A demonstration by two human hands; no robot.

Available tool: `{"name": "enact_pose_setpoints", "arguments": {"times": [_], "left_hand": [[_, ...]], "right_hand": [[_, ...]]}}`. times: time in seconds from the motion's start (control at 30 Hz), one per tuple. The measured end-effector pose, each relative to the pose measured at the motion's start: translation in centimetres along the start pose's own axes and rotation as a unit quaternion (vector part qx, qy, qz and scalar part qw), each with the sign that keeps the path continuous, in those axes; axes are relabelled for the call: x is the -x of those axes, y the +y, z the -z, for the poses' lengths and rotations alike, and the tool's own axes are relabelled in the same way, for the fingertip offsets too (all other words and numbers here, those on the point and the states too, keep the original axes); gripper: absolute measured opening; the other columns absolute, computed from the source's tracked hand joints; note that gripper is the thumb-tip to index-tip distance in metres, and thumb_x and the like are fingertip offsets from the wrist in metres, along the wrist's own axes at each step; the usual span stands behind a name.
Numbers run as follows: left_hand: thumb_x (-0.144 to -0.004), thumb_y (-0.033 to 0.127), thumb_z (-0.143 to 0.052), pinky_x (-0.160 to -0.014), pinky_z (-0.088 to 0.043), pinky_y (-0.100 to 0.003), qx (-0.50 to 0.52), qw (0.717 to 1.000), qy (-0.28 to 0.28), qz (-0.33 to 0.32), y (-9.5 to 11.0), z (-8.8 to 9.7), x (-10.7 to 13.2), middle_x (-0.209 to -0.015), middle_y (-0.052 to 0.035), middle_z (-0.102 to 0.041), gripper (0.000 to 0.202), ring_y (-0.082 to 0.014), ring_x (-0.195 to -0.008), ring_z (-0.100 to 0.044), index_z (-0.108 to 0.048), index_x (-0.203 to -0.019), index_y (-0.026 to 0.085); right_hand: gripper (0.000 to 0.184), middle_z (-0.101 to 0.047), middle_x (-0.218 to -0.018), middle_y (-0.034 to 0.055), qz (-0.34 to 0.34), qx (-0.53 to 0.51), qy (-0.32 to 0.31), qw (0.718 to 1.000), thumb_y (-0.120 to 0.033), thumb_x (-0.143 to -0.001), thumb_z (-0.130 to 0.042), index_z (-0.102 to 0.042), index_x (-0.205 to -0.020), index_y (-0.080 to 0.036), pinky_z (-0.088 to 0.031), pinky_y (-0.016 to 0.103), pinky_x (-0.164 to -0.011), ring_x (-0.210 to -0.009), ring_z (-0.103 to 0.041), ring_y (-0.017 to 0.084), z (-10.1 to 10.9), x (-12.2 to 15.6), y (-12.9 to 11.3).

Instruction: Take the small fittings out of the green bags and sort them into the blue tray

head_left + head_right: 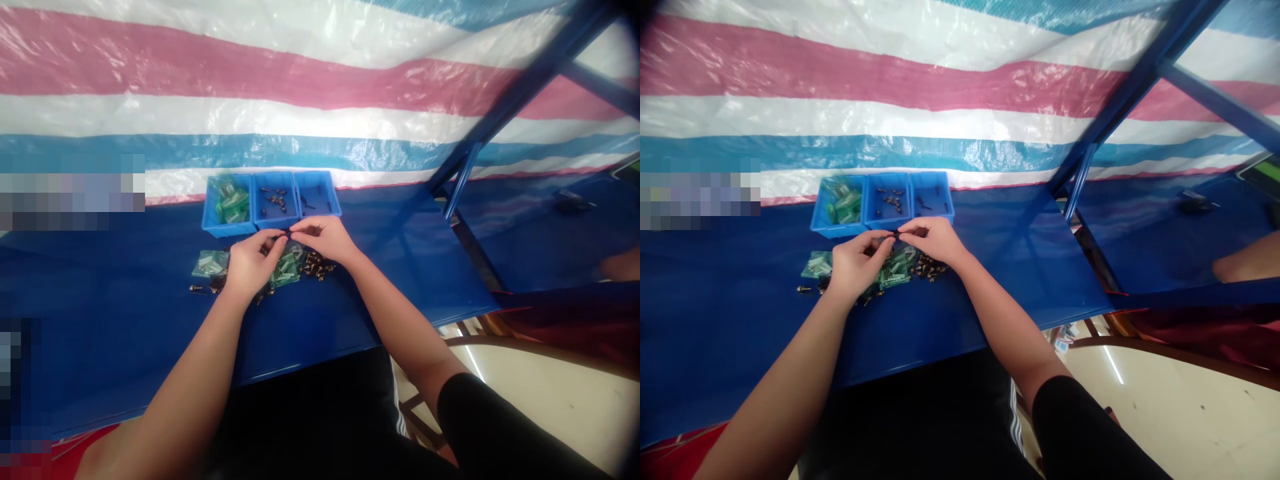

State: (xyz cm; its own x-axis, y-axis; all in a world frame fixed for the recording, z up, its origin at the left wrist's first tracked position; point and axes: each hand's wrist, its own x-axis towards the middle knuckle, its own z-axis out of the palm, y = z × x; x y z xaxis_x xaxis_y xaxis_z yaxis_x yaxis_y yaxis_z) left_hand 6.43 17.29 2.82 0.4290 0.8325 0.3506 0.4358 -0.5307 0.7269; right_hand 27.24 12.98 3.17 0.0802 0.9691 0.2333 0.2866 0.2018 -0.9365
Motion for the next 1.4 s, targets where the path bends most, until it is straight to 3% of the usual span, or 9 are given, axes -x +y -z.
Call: {"name": "enact_pose_setpoints", "arguments": {"times": [0.57, 0.9, 1.23, 1.4], "left_hand": [[-0.097, 0.046, -0.064, -0.066, -0.046, -0.026, 0.004, 1.000, -0.002, -0.010, -0.08, -0.03, -0.09, -0.067, 0.0028, -0.063, 0.035, -0.0113, -0.059, -0.053, -0.078, -0.117, 0.020], [-0.098, 0.053, -0.062, -0.068, -0.048, -0.028, -0.002, 1.000, -0.017, 0.016, -0.31, -0.02, -0.11, -0.072, -0.0011, -0.071, 0.043, -0.0148, -0.063, -0.061, -0.079, -0.121, 0.021], [-0.096, 0.047, -0.065, -0.066, -0.046, -0.026, -0.014, 1.000, 0.002, 0.006, -0.11, -0.17, -0.15, -0.065, 0.0029, -0.061, 0.034, -0.0119, -0.059, -0.054, -0.080, -0.113, 0.021], [-0.095, 0.047, -0.066, -0.069, -0.049, -0.026, -0.009, 1.000, -0.004, -0.001, 0.15, -0.01, -0.09, -0.067, 0.0026, -0.065, 0.039, -0.0122, -0.060, -0.055, -0.077, -0.123, 0.021]], "right_hand": [[0.025, -0.081, -0.088, 0.0056, -0.001, 0.002, -0.023, 1.000, -0.036, -0.086, -0.076, -0.082, -0.100, -0.015, -0.055, 0.029, -0.073, -0.076, -0.070, 0.016, 0.08, 0.11, -0.12], [0.024, -0.080, -0.090, 0.0052, -0.012, -0.004, -0.013, 1.000, -0.037, -0.086, -0.076, -0.081, -0.098, -0.016, -0.056, 0.029, -0.074, -0.076, -0.069, 0.015, 0.00, 0.02, -0.16], [0.026, -0.080, -0.093, 0.0064, -0.011, -0.011, -0.020, 1.000, -0.036, -0.087, -0.075, -0.080, -0.103, -0.016, -0.058, 0.029, -0.077, -0.079, -0.071, 0.016, -0.10, 0.07, 0.24], [0.023, -0.080, -0.090, 0.0053, -0.004, -0.002, -0.006, 1.000, -0.036, -0.086, -0.076, -0.081, -0.098, -0.017, -0.058, 0.029, -0.077, -0.078, -0.071, 0.016, 0.01, 0.03, 0.11]]}}
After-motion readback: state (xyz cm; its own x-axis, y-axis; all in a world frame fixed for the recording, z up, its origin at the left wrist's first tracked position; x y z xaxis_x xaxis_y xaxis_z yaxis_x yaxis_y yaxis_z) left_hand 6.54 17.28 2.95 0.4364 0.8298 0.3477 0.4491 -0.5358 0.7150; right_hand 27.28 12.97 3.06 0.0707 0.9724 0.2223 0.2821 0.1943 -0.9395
